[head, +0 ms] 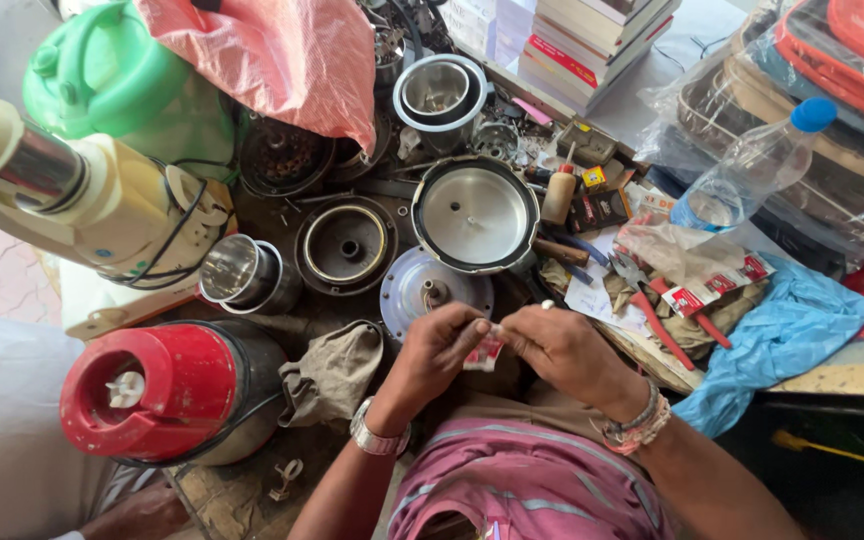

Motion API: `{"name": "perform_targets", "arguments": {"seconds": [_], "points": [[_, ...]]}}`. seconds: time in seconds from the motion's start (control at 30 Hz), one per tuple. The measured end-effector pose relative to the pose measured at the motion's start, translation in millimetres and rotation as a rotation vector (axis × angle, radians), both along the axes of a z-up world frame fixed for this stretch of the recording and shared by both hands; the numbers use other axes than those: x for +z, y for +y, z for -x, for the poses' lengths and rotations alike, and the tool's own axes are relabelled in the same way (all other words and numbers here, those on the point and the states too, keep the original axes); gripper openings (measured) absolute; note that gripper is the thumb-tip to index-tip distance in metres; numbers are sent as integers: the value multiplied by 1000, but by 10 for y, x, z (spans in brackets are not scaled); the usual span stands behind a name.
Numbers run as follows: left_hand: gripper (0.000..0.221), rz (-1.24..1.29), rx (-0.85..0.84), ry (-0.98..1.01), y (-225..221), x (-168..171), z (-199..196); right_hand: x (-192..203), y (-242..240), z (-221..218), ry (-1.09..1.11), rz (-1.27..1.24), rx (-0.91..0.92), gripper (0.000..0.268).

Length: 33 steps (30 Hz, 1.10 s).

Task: The person disassembles a pressure cooker lid, cleans the interior and rim with a cloth, and uses pliers to remove a small metal component. They then insert a new component into the lid and use a screwdriver to adjust the internal mechanism before handing the lid to another person.

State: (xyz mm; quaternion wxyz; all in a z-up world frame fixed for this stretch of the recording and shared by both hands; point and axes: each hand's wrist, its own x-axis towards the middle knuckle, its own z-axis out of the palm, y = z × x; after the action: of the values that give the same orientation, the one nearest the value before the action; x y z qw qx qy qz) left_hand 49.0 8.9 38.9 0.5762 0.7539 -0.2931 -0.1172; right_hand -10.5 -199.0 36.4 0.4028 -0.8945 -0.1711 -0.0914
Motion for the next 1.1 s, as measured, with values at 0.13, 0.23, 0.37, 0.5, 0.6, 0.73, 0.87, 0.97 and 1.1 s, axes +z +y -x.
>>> {"name": "perform_targets", "arguments": {"seconds": [0.13, 0.23, 0.37, 0.5, 0.6, 0.73, 0.87, 0.97, 1.1], "points": [[17, 53, -67, 44, -12, -95, 44, 41, 9, 2, 12, 55, 94, 22], [24, -20, -88, 136, -23, -195, 75, 96, 5, 5, -58, 138, 80, 25], [27, 88, 25, 287, -87, -409, 167, 175, 28, -23, -102, 134, 71, 26], [28, 409, 140, 619, -272, -692, 234, 236, 175, -37, -312, 196, 110, 15], [28, 608, 214, 752, -351, -836, 185, 266, 356, -7, -410, 325, 272, 10], [27, 649, 390, 879, -323, -838, 61, 246, 395, 39, -494, 420, 269, 9], [23, 803, 415, 759, -217, -706, 73, -40, 357, 138, -447, 190, 41, 12], [25, 348, 402, 305, -186, -513, 51, -499, 458, 170, 323, -1200, -219, 26], [11, -250, 80, -312, -255, -299, 133, -1207, 431, 210, 846, -1962, -172, 28]]}}
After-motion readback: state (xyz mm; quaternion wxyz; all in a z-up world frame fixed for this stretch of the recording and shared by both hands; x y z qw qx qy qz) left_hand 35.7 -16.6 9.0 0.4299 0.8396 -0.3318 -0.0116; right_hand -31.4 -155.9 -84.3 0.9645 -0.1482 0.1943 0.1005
